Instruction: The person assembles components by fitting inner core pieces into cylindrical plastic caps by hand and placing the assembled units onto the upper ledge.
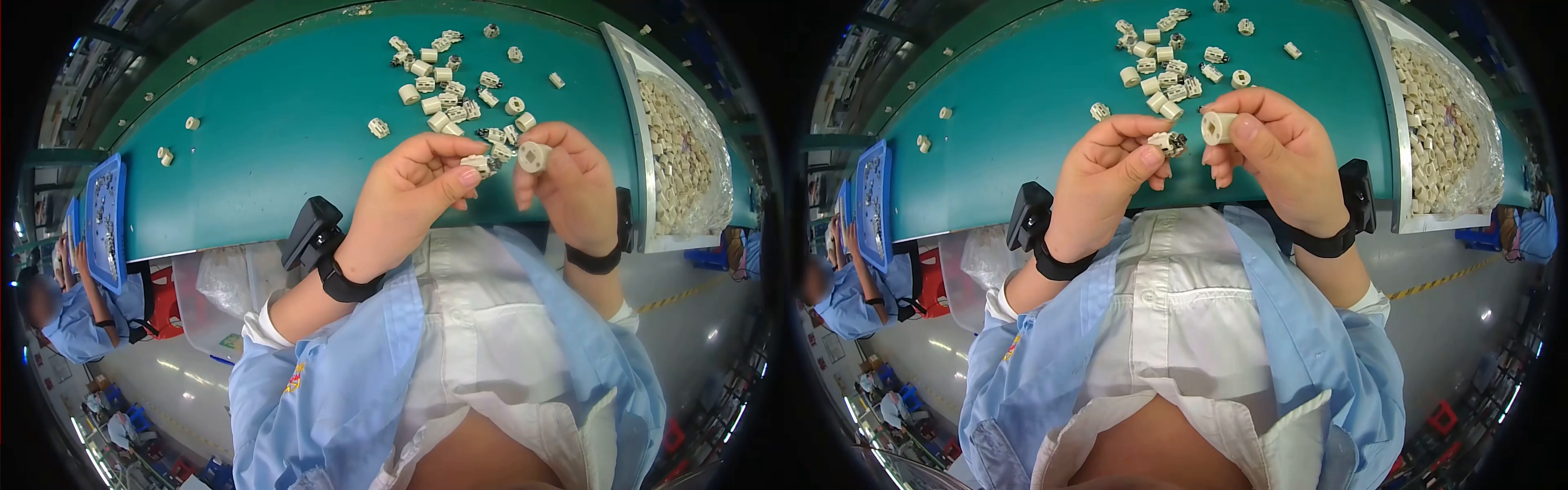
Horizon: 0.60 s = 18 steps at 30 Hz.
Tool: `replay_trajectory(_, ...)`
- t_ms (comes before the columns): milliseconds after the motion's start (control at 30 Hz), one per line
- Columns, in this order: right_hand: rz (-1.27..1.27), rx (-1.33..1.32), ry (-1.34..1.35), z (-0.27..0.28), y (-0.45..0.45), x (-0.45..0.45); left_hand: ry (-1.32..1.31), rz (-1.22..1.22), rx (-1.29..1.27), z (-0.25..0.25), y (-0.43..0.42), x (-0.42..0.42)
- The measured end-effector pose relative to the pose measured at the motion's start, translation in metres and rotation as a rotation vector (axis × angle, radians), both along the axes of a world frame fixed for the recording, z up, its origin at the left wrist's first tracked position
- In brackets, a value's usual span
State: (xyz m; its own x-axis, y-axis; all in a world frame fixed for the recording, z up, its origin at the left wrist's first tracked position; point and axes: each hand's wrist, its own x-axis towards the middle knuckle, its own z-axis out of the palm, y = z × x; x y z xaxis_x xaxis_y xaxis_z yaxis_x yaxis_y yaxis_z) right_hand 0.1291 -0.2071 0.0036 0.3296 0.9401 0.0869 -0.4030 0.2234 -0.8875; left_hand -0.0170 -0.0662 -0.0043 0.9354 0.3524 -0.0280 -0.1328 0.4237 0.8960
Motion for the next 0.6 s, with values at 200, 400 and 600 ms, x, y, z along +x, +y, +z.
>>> replay_trajectory(200, -0.135, 0.061, -0.202, -0.001, 0.009, -0.013, -0.041, 0.017, 0.017, -0.003, 0.001, -0.001)
replay_trajectory(400, -0.201, 0.055, -0.472, 0.004, 0.007, -0.016, -0.028, 0.03, 0.038, 0.001, 0.002, -0.005)
replay_trajectory(600, -0.186, 0.08, -0.4, 0.001, 0.006, -0.017, 0.047, 0.02, -0.012, 0.004, 0.002, -0.007)
